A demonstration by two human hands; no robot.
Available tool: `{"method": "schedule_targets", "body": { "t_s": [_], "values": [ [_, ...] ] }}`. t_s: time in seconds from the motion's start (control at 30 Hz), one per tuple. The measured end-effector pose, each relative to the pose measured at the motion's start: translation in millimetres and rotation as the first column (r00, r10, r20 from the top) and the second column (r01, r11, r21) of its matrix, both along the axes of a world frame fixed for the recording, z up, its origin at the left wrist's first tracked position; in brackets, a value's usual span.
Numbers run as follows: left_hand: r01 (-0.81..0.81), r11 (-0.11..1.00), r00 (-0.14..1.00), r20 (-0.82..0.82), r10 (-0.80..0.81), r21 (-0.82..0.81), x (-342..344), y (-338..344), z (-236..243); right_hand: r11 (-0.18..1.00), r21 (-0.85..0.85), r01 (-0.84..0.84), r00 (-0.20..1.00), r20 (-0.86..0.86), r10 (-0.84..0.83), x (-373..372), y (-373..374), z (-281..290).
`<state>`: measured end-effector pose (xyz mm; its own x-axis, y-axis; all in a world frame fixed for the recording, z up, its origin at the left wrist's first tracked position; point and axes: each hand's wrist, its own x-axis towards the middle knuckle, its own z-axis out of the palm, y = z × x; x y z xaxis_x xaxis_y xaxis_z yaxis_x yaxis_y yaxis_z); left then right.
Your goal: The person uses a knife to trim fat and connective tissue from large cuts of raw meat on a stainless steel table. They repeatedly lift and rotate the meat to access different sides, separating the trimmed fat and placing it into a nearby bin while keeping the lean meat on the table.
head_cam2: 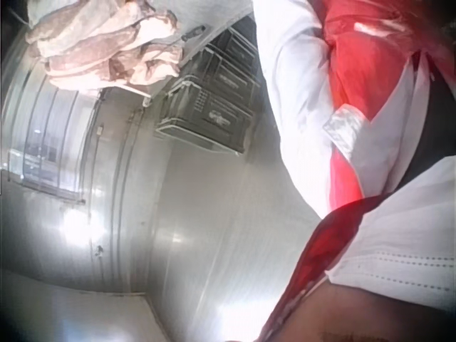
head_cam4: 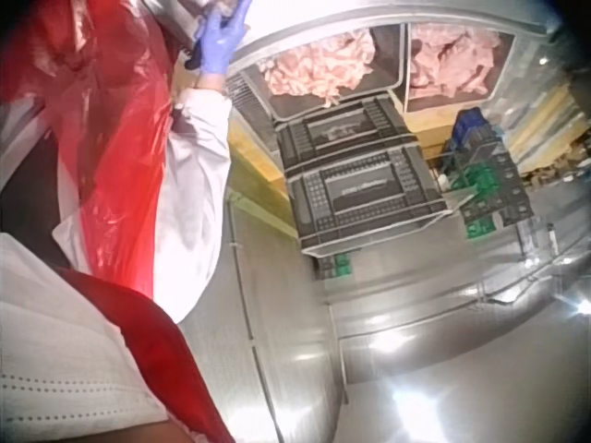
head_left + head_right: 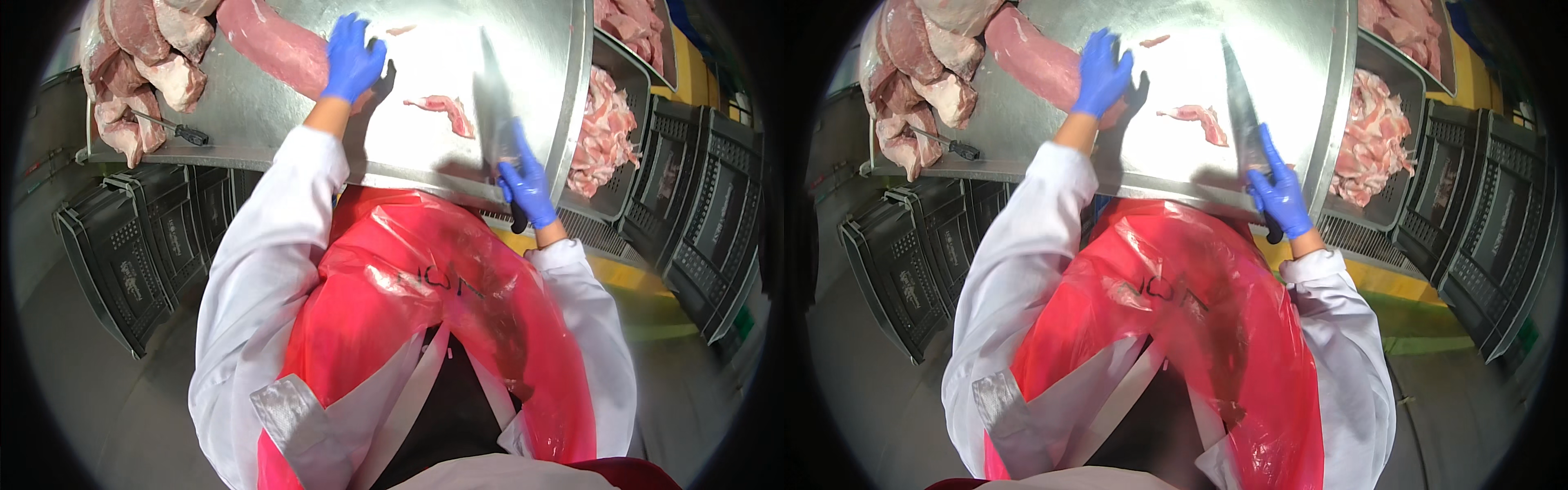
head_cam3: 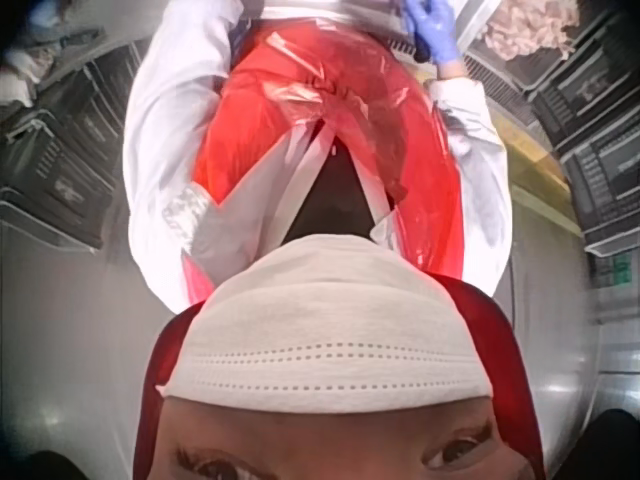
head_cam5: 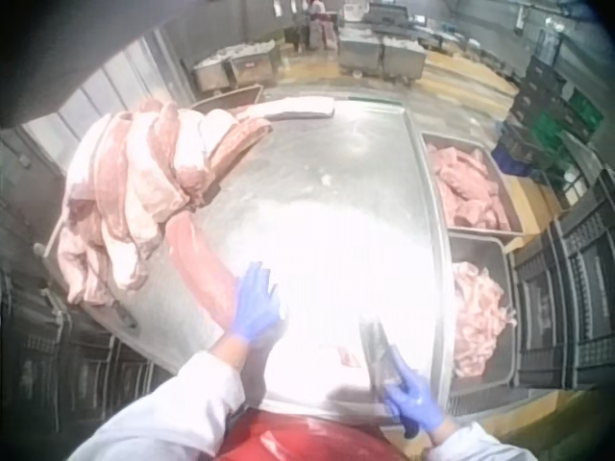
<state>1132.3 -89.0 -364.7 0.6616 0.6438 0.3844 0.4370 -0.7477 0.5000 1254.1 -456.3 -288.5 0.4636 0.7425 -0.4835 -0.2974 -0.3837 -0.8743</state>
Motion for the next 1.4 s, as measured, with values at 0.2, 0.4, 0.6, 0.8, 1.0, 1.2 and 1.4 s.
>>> {"method": "schedule_targets", "body": {
  "t_s": [0.2, 0.4, 0.6, 0.8, 1.0, 1.2, 1.4],
  "values": [
    [0.543, 0.825, 0.826, -0.080, -0.558, -0.153, 21.0, -81.4, -31.4, 0.974, -0.021, 0.226, 0.967, 0.123, -0.222, 25.1, -69.1, 34.3],
    [0.844, 0.510, 0.532, 0.154, -0.832, -0.165, 83.9, -253.8, -17.2, 0.832, -0.066, 0.550, 0.828, 0.172, -0.534, -7.5, -107.3, 48.1],
    [0.976, 0.203, 0.193, -0.119, -0.974, -0.075, 52.1, -220.0, -16.4, 0.867, -0.156, 0.473, 0.880, 0.129, -0.457, -15.1, -114.6, 35.4],
    [0.567, 0.791, 0.770, -0.192, -0.608, -0.231, -188.0, -30.7, -5.9, 0.944, -0.100, 0.313, 0.947, 0.109, -0.302, -11.6, -76.5, 14.6],
    [-0.155, 0.988, 0.931, -0.331, 0.151, 0.014, -375.5, 85.7, 6.3, 1.000, 0.001, -0.003, 0.995, 0.105, 0.003, -9.5, 33.2, 19.1],
    [-0.259, 0.932, 0.682, -0.636, 0.362, 0.253, -501.0, 72.7, 28.0, 0.979, 0.081, -0.189, 0.982, 0.043, 0.186, -46.6, 161.5, 16.1],
    [0.111, 0.971, 0.847, -0.530, 0.020, 0.213, -368.1, 215.7, 80.2, 0.997, 0.077, -0.001, 0.951, -0.309, 0.025, -152.2, 384.4, 13.6]
  ]
}}
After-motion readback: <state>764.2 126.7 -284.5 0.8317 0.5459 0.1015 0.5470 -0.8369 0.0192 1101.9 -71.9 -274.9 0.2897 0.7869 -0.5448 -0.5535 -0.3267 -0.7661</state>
